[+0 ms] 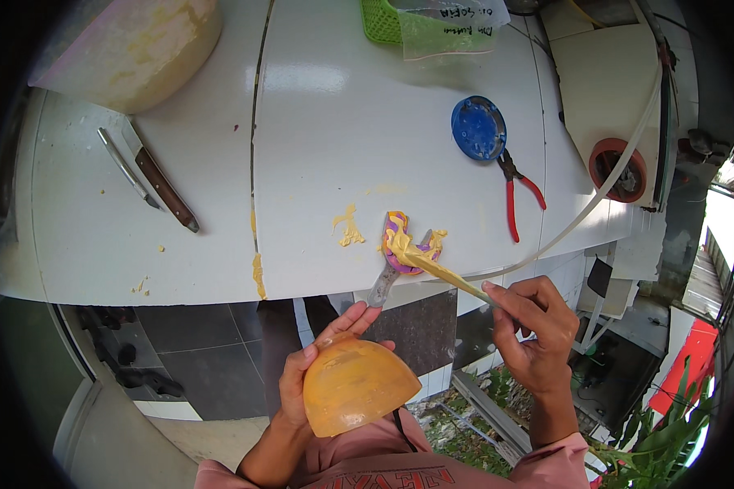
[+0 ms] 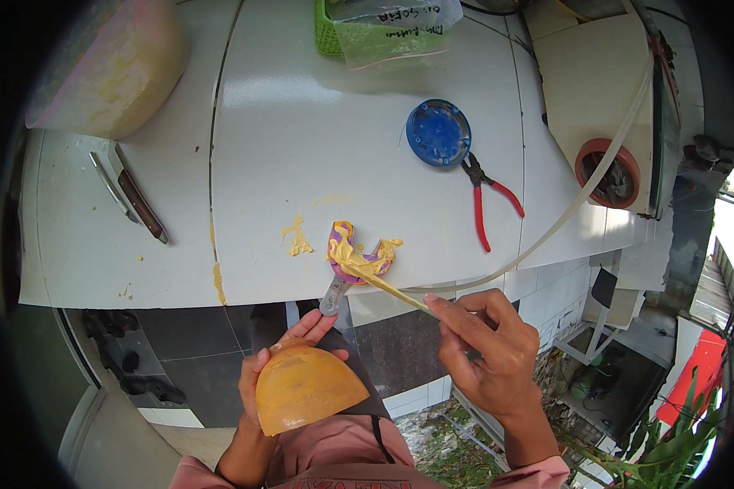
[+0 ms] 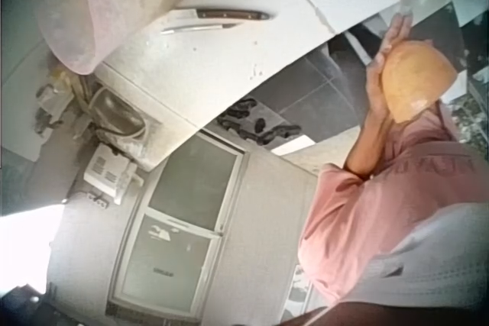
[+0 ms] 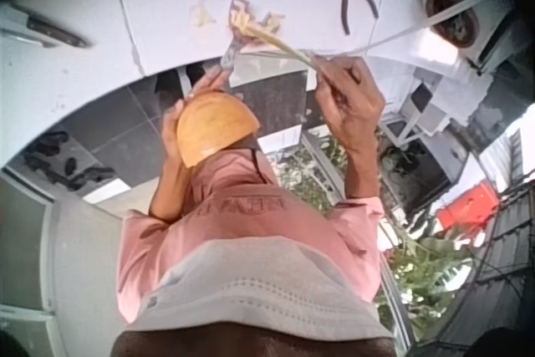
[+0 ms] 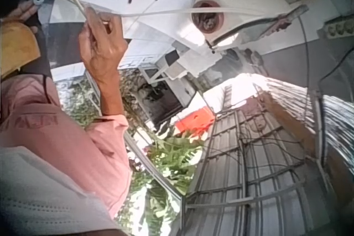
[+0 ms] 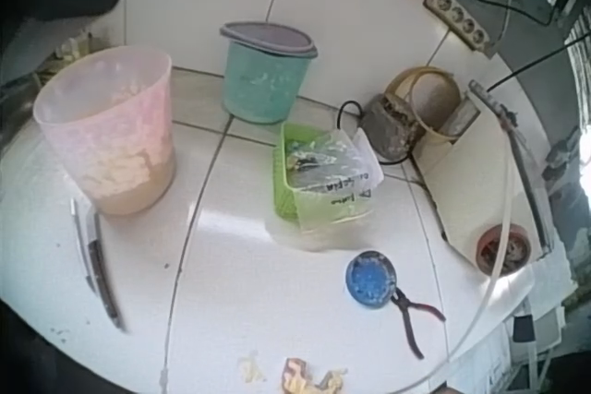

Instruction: Mixing yellow dental impression material in a bowl, applying it to a tray, washing the bowl, and then arranging shoes on a rack.

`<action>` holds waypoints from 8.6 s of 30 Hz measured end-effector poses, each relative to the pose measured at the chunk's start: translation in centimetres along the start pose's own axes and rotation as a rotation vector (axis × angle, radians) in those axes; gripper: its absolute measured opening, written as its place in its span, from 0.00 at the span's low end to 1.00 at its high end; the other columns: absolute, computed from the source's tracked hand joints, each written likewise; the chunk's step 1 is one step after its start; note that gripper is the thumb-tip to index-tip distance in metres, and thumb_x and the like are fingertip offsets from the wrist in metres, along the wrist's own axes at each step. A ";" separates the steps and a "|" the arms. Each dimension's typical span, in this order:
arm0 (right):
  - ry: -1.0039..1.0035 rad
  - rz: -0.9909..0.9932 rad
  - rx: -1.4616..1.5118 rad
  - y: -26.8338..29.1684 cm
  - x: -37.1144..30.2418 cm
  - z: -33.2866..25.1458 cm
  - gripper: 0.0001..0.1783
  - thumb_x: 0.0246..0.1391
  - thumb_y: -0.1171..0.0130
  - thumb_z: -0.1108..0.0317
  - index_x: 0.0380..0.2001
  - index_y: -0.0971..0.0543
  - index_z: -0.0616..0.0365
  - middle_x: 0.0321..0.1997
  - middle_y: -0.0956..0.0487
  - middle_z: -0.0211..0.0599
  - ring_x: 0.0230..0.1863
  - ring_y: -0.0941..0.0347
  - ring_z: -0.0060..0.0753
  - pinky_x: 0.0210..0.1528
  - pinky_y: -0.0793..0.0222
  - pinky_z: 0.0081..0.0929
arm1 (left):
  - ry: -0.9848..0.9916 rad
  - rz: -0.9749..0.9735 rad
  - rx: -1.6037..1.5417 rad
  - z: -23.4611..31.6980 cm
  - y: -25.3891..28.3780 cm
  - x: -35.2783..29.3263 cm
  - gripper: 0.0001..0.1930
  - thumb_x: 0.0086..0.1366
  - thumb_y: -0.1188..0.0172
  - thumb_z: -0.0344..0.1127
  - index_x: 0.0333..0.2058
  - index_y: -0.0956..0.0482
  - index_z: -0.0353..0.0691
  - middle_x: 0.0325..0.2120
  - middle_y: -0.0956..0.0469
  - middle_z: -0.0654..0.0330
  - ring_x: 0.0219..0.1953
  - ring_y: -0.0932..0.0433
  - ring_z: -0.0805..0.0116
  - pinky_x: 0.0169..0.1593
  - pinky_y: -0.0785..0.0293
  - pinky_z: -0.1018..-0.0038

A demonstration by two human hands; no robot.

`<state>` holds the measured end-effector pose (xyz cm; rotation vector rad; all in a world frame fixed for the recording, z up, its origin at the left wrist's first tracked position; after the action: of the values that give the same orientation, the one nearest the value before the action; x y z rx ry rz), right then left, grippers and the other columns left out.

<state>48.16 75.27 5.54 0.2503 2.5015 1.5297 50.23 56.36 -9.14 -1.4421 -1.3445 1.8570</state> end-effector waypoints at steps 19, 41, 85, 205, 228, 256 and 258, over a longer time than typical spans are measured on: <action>0.034 0.013 -0.072 -0.5 0.8 -1.0 0.25 0.35 0.40 0.83 0.42 0.17 0.56 0.27 0.26 0.33 0.19 0.29 0.22 0.20 0.35 0.20 | -0.026 0.042 -0.035 0.9 1.9 -0.9 0.42 0.60 0.54 0.54 0.67 0.51 0.35 0.67 0.50 0.50 0.61 0.37 0.46 0.63 0.41 0.53; 0.008 0.022 -0.060 -0.9 2.0 -0.2 0.23 0.38 0.41 0.84 0.42 0.17 0.57 0.27 0.26 0.33 0.19 0.30 0.19 0.20 0.35 0.19 | -0.048 0.060 -0.071 1.2 2.6 -0.6 0.39 0.61 0.56 0.55 0.65 0.47 0.35 0.67 0.47 0.49 0.61 0.38 0.45 0.63 0.42 0.53; -0.047 -0.211 0.391 5.2 -5.4 -3.1 0.20 0.52 0.39 0.70 0.50 0.21 0.62 0.18 0.30 0.33 0.18 0.40 0.24 0.20 0.45 0.22 | -0.200 0.304 -0.135 2.6 -3.0 -2.8 0.25 0.69 0.54 0.53 0.52 0.28 0.39 0.49 0.25 0.55 0.51 0.27 0.61 0.55 0.30 0.63; 0.552 -0.077 0.329 -3.6 -5.5 -2.6 0.26 0.37 0.33 0.70 0.46 0.17 0.46 0.22 0.26 0.22 0.16 0.37 0.21 0.16 0.39 0.18 | -0.308 0.055 -0.203 -0.3 -1.5 -1.3 0.27 0.68 0.52 0.51 0.63 0.37 0.49 0.62 0.35 0.64 0.65 0.40 0.62 0.67 0.47 0.53; 0.201 0.234 0.163 -1.9 -3.4 6.5 0.29 0.31 0.42 0.84 0.44 0.18 0.57 0.26 0.24 0.31 0.19 0.29 0.23 0.19 0.33 0.21 | -0.365 0.129 -0.155 1.6 0.7 -2.5 0.25 0.69 0.52 0.50 0.62 0.36 0.51 0.60 0.33 0.64 0.63 0.36 0.60 0.67 0.46 0.57; 0.191 0.215 0.232 -1.3 -1.6 6.7 0.25 0.34 0.42 0.85 0.41 0.17 0.57 0.27 0.23 0.34 0.21 0.27 0.25 0.20 0.34 0.21 | -0.359 0.175 -0.194 1.3 2.1 -2.7 0.25 0.69 0.53 0.50 0.62 0.36 0.50 0.61 0.33 0.64 0.63 0.36 0.59 0.66 0.45 0.55; 0.191 0.187 0.255 -0.9 -0.6 6.8 0.24 0.35 0.41 0.85 0.41 0.17 0.57 0.27 0.22 0.34 0.21 0.27 0.25 0.20 0.34 0.21 | -0.354 0.184 -0.168 1.3 2.2 -2.8 0.26 0.69 0.53 0.50 0.62 0.36 0.50 0.60 0.33 0.64 0.63 0.36 0.58 0.66 0.44 0.55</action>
<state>50.46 80.50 1.75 0.4039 2.9009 1.3503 50.55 52.62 -9.72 -1.4031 -1.6113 2.2479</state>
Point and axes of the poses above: each hand's wrist, its own x-axis towards the middle knuckle, its own y-axis out of the back of the hand, z = x × y, the point moved 9 cm from there along x, towards the middle knuckle
